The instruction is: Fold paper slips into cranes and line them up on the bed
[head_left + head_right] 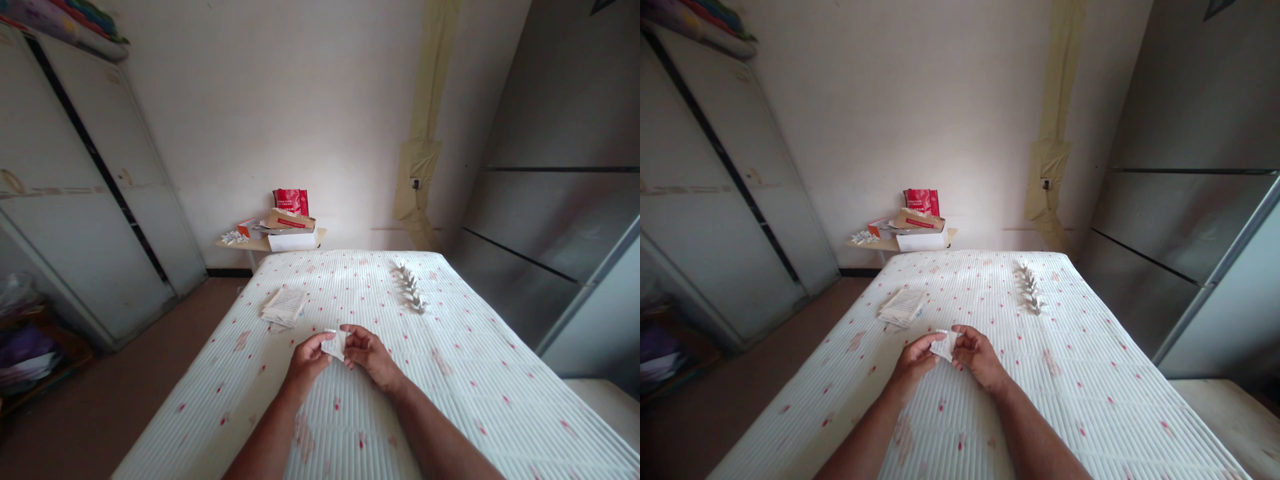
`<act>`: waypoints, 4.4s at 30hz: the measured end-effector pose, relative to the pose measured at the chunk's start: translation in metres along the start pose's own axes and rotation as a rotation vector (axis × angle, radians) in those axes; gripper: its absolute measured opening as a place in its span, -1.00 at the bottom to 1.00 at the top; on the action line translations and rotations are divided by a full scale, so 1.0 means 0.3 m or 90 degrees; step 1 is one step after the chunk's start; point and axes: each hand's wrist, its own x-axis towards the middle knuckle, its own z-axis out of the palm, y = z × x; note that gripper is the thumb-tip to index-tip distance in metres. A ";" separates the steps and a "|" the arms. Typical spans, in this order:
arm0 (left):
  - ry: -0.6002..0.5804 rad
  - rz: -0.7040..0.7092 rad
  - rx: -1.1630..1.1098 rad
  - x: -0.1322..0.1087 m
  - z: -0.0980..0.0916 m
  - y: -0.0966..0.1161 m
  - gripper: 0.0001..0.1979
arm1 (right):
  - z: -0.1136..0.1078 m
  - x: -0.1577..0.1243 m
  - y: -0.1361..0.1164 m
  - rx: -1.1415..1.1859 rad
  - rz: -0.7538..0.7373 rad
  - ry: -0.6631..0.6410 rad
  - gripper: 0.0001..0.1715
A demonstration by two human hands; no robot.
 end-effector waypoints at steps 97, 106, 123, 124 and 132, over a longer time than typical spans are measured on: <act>0.041 0.104 0.202 0.008 0.005 -0.038 -0.75 | 0.034 -0.003 0.014 -0.127 -0.008 0.053 -0.61; -0.027 0.075 0.152 -0.002 0.006 -0.008 -0.73 | 0.034 -0.002 0.015 -0.145 -0.009 0.080 -0.62; -0.030 0.070 0.178 0.007 0.008 -0.023 -0.78 | 0.023 -0.004 0.016 -0.118 -0.012 0.053 -0.77; -0.033 0.072 0.185 0.006 0.010 -0.020 -0.77 | 0.024 -0.005 0.015 -0.123 -0.014 0.061 -0.77; -0.039 0.057 0.204 -0.001 0.017 -0.007 -0.76 | 0.029 -0.001 0.015 -0.194 -0.044 0.092 -0.77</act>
